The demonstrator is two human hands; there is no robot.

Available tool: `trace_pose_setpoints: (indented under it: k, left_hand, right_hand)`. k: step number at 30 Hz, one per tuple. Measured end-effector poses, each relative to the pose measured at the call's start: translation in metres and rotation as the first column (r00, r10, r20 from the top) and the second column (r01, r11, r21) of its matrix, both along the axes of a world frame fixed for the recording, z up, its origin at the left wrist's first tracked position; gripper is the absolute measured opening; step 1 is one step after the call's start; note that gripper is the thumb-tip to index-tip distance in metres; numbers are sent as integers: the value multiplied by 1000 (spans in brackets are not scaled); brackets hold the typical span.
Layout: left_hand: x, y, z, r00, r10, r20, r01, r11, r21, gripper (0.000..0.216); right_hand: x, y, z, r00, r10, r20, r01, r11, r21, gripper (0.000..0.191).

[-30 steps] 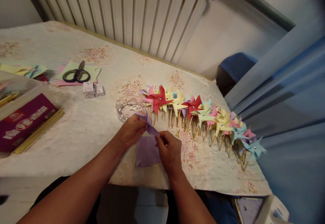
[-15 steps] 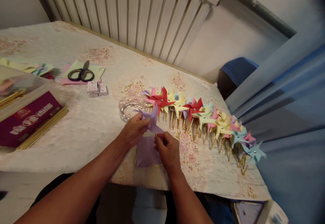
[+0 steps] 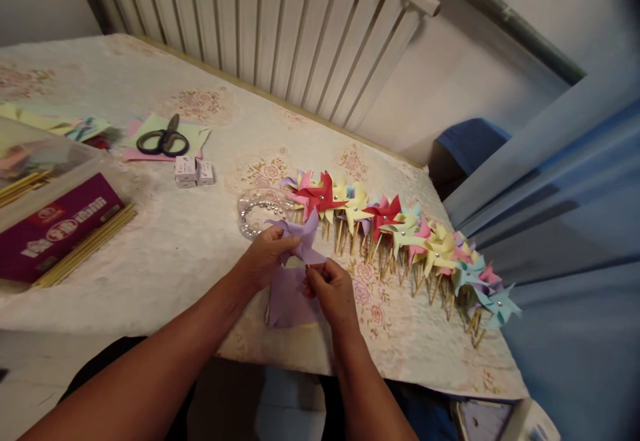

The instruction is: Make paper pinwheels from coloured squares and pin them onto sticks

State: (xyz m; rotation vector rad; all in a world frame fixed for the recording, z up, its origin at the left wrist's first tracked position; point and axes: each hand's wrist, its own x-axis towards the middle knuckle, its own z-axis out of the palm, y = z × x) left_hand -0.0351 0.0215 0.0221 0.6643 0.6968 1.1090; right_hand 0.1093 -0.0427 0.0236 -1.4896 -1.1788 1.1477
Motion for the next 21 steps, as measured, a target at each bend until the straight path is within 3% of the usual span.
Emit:
trace_pose_setpoints:
  k: [13,16,21]
  left_hand:
    - [0,-1,3,1000,22,-14,-22,1000,-14,27]
    - [1,-1,3,1000,21,-14,-21,999,-38,29]
    - [2,-2,4,1000,4,5,-4,999,-47,31]
  right_hand:
    - [3,2,0,999,41,-26,-42,999,-29,14]
    - [6,4,0,1000,2,5,-3,999,44,14]
    - [11,3,1,986,-145,85,118,957,264,32]
